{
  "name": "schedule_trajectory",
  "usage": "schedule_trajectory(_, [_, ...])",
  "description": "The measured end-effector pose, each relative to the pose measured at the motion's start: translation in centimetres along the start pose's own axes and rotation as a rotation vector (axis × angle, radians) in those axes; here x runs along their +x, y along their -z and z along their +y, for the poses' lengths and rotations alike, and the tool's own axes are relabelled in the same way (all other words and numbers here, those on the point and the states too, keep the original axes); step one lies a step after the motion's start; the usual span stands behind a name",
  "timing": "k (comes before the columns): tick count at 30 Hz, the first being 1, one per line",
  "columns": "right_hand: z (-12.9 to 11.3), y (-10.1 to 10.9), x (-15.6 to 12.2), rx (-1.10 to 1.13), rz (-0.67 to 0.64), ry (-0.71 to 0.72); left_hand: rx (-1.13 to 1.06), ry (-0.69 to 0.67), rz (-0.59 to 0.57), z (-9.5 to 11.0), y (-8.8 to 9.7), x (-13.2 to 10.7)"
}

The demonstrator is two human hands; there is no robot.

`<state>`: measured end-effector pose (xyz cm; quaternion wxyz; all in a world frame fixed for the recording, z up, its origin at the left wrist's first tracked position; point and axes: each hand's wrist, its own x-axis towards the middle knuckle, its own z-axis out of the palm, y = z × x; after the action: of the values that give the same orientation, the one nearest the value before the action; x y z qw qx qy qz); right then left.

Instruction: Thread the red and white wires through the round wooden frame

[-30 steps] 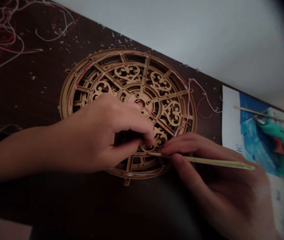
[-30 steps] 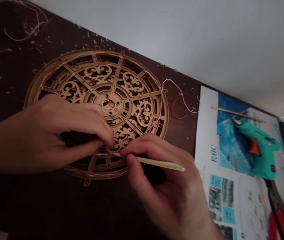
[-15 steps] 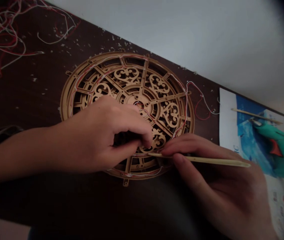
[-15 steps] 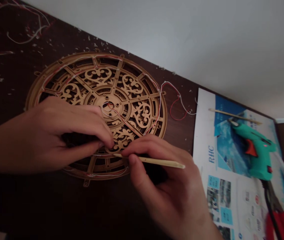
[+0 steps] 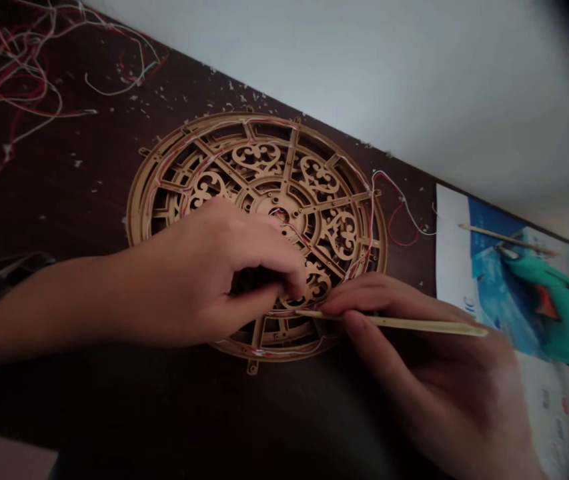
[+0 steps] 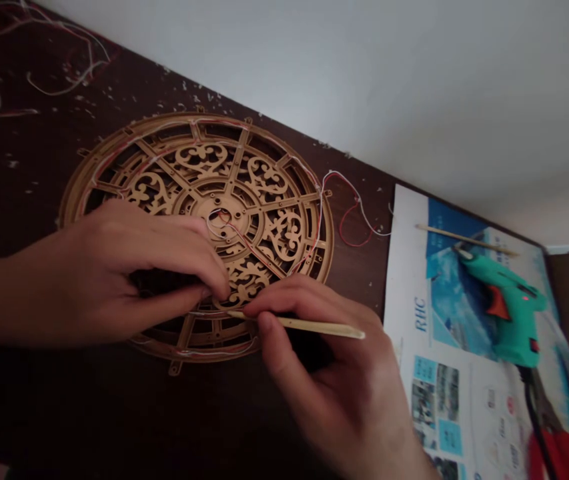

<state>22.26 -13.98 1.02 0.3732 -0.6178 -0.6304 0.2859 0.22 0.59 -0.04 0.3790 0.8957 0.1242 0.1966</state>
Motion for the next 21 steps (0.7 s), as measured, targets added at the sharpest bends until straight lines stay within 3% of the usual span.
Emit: schedule_trajectory(21, [0.19, -0.31, -0.11, 0.007, -0.045, 0.048, -0.007, -0.027, -0.002, -0.14, 0.00, 0.01])
